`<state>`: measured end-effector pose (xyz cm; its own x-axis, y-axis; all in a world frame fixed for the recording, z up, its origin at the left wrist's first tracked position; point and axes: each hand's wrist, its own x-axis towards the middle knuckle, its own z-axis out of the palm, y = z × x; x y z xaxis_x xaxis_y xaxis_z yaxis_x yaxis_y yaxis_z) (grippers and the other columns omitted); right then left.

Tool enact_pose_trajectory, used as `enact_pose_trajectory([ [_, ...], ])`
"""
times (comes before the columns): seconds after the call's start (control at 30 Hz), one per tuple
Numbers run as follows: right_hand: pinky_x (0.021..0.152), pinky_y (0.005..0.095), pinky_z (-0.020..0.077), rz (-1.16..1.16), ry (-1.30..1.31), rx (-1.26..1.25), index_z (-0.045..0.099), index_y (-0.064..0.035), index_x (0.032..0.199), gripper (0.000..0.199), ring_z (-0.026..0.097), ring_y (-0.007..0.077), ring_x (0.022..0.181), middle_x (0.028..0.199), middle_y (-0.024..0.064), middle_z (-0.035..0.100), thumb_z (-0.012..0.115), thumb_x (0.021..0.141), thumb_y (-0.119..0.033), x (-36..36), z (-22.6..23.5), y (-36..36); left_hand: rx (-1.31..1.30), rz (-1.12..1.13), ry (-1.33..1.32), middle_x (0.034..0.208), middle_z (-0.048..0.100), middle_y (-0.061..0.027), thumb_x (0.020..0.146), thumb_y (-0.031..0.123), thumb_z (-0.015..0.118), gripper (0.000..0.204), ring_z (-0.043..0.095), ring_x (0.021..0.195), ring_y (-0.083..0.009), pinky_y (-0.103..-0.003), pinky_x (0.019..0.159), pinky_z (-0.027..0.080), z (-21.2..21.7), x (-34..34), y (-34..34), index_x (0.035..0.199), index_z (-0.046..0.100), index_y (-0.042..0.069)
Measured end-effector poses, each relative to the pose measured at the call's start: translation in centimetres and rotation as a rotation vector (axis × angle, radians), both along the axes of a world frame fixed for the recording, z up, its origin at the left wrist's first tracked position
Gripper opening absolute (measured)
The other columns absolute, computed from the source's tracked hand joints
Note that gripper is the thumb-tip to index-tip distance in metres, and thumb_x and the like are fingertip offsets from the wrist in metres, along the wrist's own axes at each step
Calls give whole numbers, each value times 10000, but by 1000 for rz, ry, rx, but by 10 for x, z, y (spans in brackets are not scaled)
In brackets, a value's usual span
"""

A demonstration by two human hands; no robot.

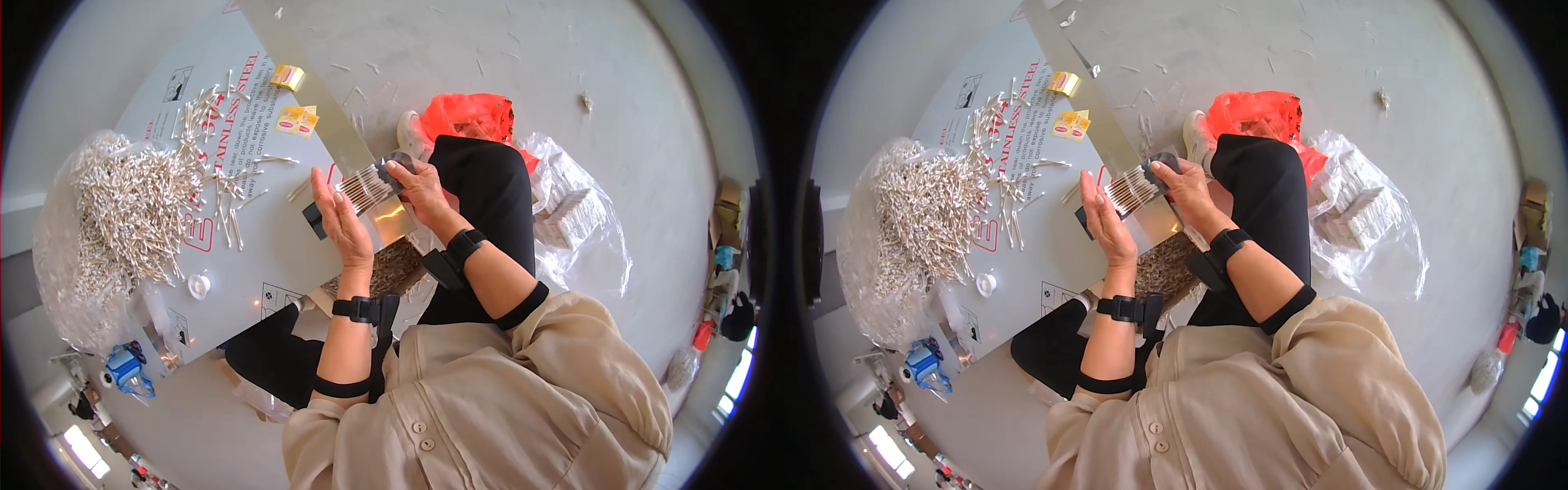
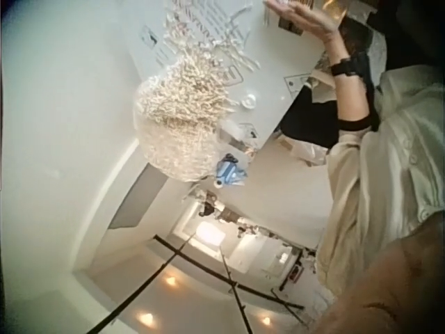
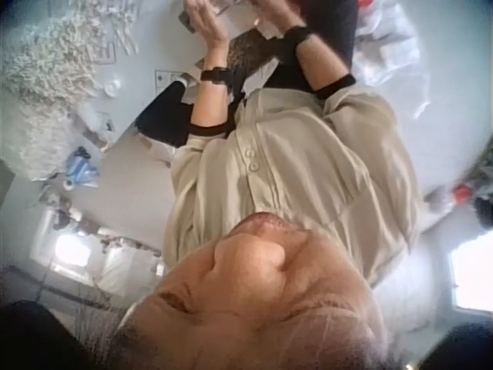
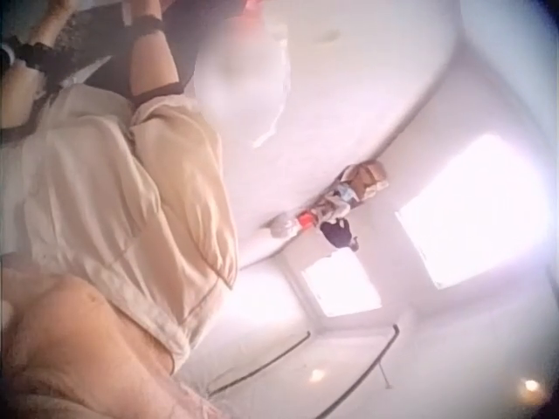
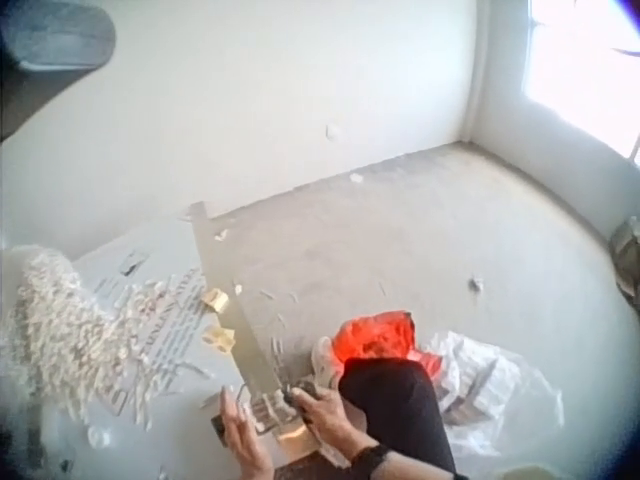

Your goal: Packing cotton swabs into plastic bags and sealing them with adhesive labels.

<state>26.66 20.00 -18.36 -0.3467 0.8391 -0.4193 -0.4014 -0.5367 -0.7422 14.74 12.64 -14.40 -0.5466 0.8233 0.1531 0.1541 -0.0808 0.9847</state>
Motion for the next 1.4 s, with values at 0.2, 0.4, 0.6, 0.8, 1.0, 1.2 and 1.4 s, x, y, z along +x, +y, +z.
enact_pose_trajectory([
  [0.2, 551, 203, 406, -10, -69, 69, 710, -59, 936, 145, 537, 29, 659, 785, -67, 633, 703, 902, -200, -4, -2, -3, 6, -47, 1, 1558, 229, -194, 1052, 348, 343, 603, 283, 1423, -306, -413, 1165, 235, 2, 8, 9, 1504, 208, -27],
  [0.4, 555, 206, 411, -44, -35, 87, 714, -62, 952, 155, 535, 28, 655, 788, -66, 632, 699, 908, -209, -6, -3, -4, 17, -21, -3, 1560, 221, -196, 1051, 365, 333, 612, 286, 1421, -307, -413, 1168, 227, -1, 10, 11, 1503, 206, -28],
  [0.6, 557, 211, 416, -85, 22, 85, 715, -61, 948, 156, 539, 35, 650, 793, -63, 641, 697, 910, -211, -10, 1, -6, 18, -24, 9, 1576, 182, -194, 1047, 361, 341, 613, 191, 1463, -303, -418, 1183, 179, -3, 11, 13, 1498, 213, -34],
  [0.8, 567, 222, 430, -92, 22, 60, 711, -61, 935, 169, 544, 42, 651, 793, -54, 647, 688, 918, -227, -11, 4, -7, 44, -74, -81, 1586, 161, -186, 1044, 347, 356, 603, 161, 1473, -300, -422, 1191, 157, -4, 9, 15, 1494, 225, -32],
  [1.0, 584, 226, 433, -62, 56, 62, 693, -65, 890, 219, 546, 43, 656, 778, -52, 642, 661, 938, -276, -9, -1, -6, 64, -70, -157, 1576, 153, -227, 1030, 367, 393, 668, 142, 1475, -284, -404, 1205, 104, -3, 12, 15, 1503, 171, -50],
  [1.2, 598, 225, 432, -82, 8, 99, 686, -70, 877, 240, 545, 35, 674, 777, -56, 638, 649, 946, -297, -12, -3, -6, 40, -57, -154, 1572, 164, -228, 1025, 340, 423, 651, 152, 1473, -274, -399, 1206, 120, -2, 17, 17, 1500, 193, -41],
  [1.4, 516, 226, 414, -50, 37, -99, 673, -85, 916, 304, 526, 49, 584, 754, -40, 633, 618, 947, -382, -4, -2, -3, -45, -77, 232, 1571, 197, -222, 1004, 322, 470, 637, 180, 1464, -351, -442, 1185, 160, 2, 3, 0, 1496, 242, -12],
])
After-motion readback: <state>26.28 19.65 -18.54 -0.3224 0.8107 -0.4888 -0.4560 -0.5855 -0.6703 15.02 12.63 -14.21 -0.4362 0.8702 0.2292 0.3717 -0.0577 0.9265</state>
